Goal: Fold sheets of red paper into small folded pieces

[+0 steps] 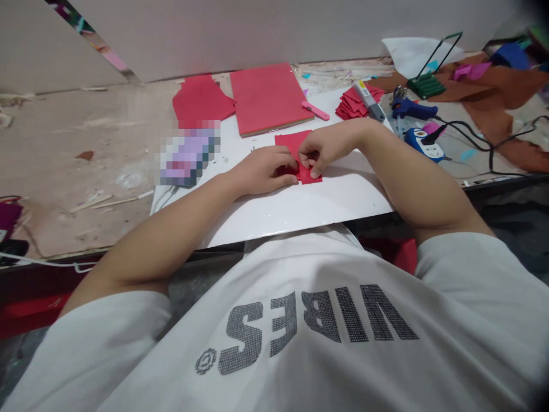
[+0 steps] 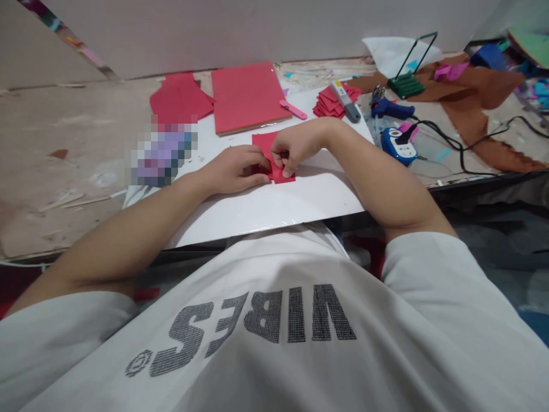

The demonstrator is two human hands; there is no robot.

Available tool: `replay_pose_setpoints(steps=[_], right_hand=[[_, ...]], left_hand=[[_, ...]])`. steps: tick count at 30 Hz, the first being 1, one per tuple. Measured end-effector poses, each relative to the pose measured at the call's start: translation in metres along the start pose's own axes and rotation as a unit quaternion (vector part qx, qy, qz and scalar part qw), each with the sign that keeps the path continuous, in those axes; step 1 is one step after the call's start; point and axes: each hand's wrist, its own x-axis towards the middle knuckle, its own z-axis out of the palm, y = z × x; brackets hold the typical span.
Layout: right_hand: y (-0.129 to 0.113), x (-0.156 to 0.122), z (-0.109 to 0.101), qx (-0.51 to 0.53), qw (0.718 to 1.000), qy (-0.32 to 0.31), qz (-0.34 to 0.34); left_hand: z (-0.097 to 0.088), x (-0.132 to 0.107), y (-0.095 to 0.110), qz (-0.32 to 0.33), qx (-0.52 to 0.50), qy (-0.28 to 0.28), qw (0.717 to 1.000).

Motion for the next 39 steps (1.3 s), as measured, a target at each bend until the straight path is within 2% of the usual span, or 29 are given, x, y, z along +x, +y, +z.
replay_pose_setpoints(steps=[5, 10, 13, 16, 18, 20, 23, 27, 32, 39], right_hand=[[0.000, 0.000, 0.000, -0.014, 1.000, 0.003, 0.023], [-0.001, -0.002, 0.001, -0.008, 1.000, 0.007, 0.014], [-0.006, -0.003, 0.000, 0.002, 1.000, 0.003, 0.012], [-0.011, -0.003, -0.001, 0.008, 1.000, -0.007, 0.026], [-0.013, -0.003, -0.002, 0.013, 0.999, -0.017, 0.025], [-0.011, -0.002, -0.002, 0.013, 1.000, -0.021, 0.016], [-0.006, -0.001, -0.003, 0.003, 1.000, -0.003, 0.001], [-0.007, -0.002, -0.002, 0.004, 1.000, 0.012, -0.001], [-0.018, -0.006, -0.002, 0.006, 0.999, 0.004, 0.040], [-0.021, -0.009, -0.002, 0.001, 0.999, 0.012, 0.044]], left_hand=[[0.004, 0.004, -0.002, 0.025, 0.006, 0.011, 1.000], [0.000, 0.005, 0.004, 0.059, 0.081, 0.001, 0.995], [-0.003, 0.000, 0.026, 0.064, 0.180, -0.028, 0.981], [-0.003, -0.008, 0.058, 0.020, 0.260, -0.085, 0.962], [-0.006, -0.012, 0.074, -0.011, 0.264, -0.116, 0.958], [-0.011, -0.014, 0.082, -0.021, 0.243, -0.162, 0.956], [-0.021, -0.015, 0.079, -0.030, 0.212, -0.221, 0.951], [-0.029, -0.024, 0.064, -0.051, 0.169, -0.269, 0.947], [-0.026, -0.034, 0.050, -0.075, 0.117, -0.273, 0.952], [-0.026, -0.028, 0.052, -0.080, 0.095, -0.288, 0.950]])
